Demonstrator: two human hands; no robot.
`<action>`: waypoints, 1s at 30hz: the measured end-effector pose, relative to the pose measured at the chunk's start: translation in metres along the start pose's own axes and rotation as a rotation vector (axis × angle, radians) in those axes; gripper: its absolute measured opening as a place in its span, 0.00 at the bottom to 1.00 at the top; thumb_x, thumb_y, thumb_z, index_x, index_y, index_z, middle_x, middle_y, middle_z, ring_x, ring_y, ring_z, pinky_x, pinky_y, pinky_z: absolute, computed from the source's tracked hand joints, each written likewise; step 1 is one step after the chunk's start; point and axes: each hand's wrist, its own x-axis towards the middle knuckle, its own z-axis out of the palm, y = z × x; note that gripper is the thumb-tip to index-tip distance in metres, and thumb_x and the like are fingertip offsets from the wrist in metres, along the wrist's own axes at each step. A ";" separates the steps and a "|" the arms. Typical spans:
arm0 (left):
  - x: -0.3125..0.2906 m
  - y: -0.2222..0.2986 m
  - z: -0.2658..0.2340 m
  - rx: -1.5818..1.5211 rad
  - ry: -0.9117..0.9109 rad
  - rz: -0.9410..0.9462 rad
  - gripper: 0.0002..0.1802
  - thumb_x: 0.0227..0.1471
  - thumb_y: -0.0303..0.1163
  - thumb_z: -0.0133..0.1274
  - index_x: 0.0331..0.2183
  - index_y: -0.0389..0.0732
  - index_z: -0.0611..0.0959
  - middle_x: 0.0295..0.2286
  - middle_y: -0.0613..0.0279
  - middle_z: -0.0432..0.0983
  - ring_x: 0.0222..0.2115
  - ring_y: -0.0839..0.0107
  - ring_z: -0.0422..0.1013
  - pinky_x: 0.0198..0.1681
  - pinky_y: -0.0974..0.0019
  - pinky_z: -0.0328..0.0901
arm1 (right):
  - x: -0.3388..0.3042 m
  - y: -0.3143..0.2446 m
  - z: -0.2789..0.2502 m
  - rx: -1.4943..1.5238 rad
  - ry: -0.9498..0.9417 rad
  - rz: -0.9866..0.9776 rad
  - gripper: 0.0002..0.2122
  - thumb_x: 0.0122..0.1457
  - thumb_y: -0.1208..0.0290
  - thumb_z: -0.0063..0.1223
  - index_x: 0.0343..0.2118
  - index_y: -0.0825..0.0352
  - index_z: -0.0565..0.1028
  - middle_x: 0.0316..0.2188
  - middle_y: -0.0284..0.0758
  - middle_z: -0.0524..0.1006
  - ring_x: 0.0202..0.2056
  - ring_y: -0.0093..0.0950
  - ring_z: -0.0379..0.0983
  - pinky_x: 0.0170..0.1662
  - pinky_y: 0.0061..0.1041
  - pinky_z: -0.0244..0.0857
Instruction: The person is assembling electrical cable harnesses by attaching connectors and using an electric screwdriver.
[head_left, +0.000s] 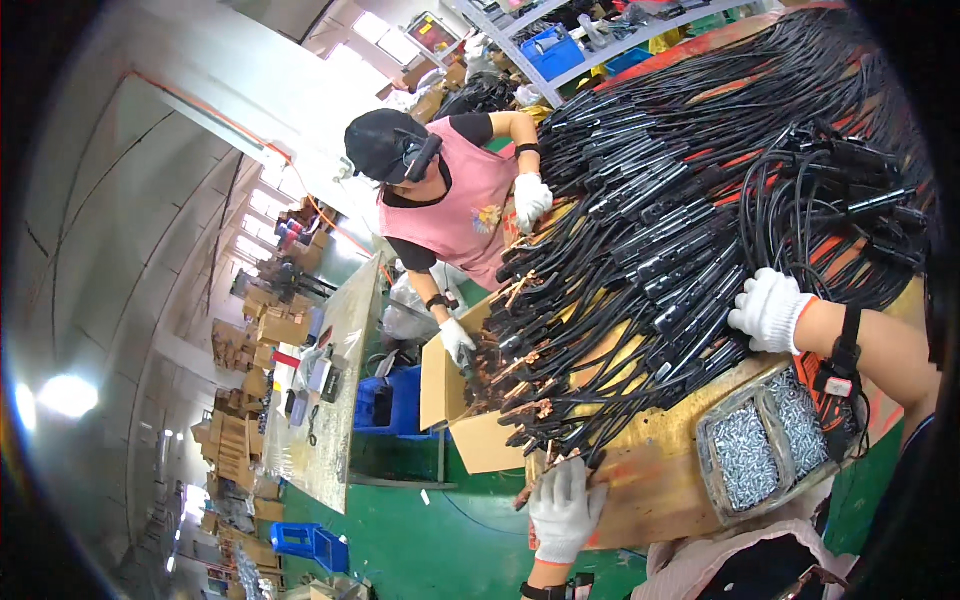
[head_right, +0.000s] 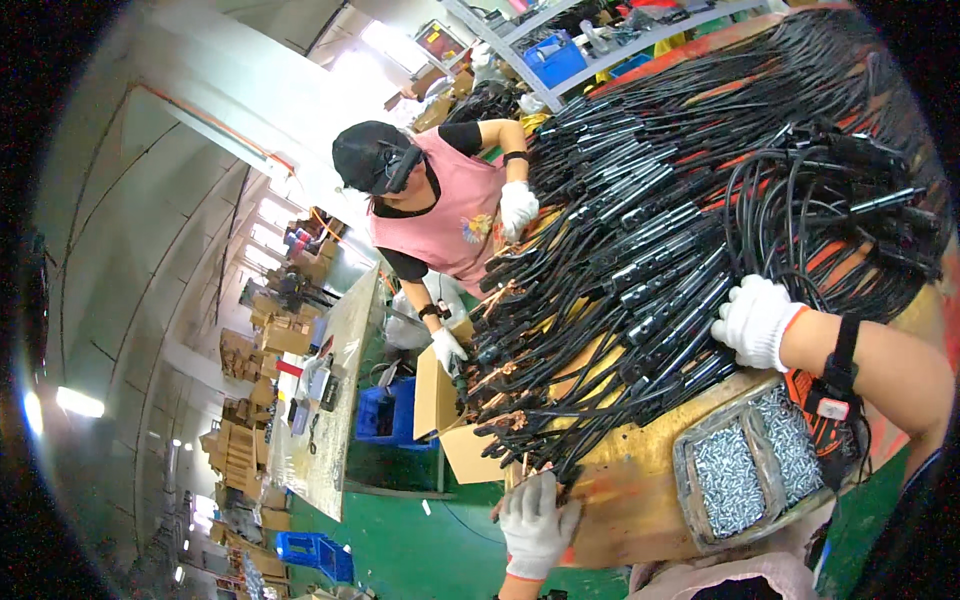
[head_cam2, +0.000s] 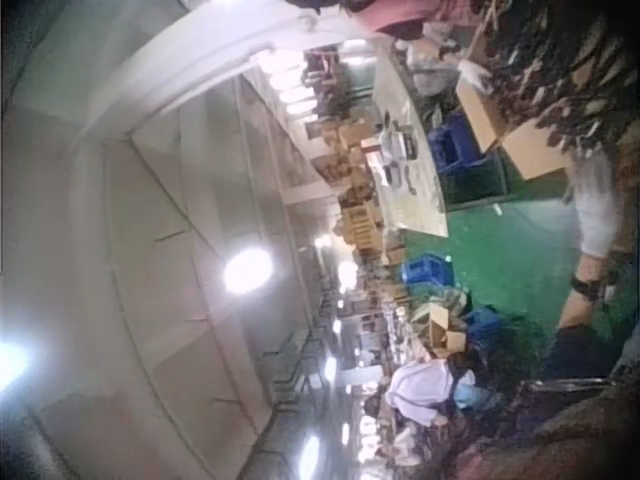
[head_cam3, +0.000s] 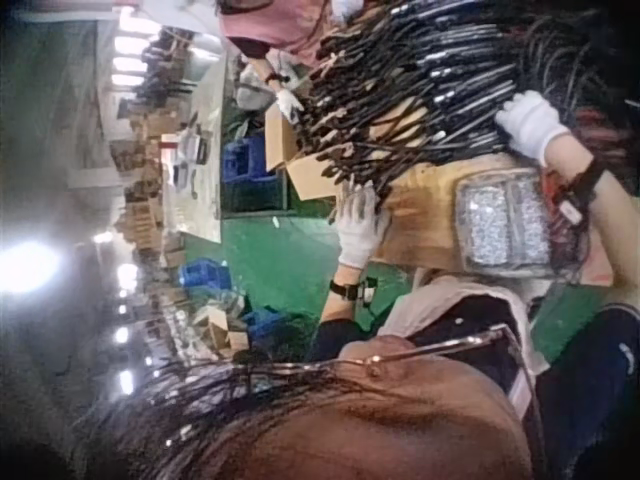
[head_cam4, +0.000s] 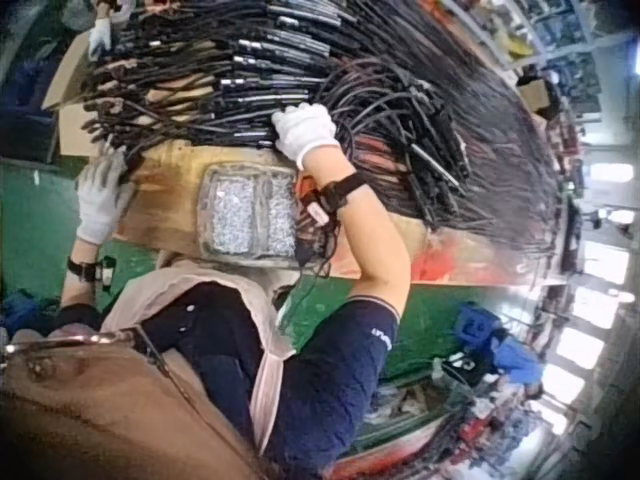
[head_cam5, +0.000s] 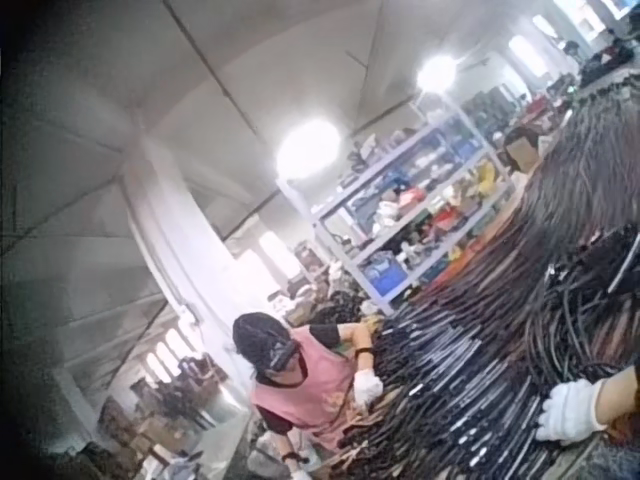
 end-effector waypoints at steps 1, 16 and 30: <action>-0.006 0.004 -0.002 0.016 -0.004 0.000 0.31 0.42 0.40 0.60 0.47 0.36 0.73 0.39 0.54 0.71 0.40 0.55 0.69 0.44 0.53 0.63 | -0.001 -0.001 0.004 0.010 0.011 -0.006 0.13 0.46 0.59 0.55 0.36 0.55 0.77 0.34 0.31 0.77 0.40 0.31 0.73 0.42 0.32 0.64; 0.071 -0.051 -0.020 0.016 -0.018 -0.174 0.14 0.45 0.36 0.57 0.38 0.55 0.82 0.36 0.57 0.76 0.32 0.54 0.71 0.34 0.53 0.66 | -0.010 0.002 0.003 0.015 -0.050 0.051 0.11 0.53 0.66 0.46 0.37 0.53 0.79 0.35 0.33 0.79 0.40 0.34 0.74 0.42 0.32 0.68; 0.099 -0.055 -0.121 -0.005 0.087 0.097 0.12 0.38 0.40 0.62 0.30 0.50 0.84 0.22 0.62 0.76 0.25 0.60 0.72 0.32 0.57 0.62 | 0.005 -0.037 -0.031 0.193 0.462 -0.315 0.16 0.54 0.53 0.52 0.41 0.57 0.73 0.32 0.38 0.77 0.32 0.39 0.76 0.33 0.38 0.70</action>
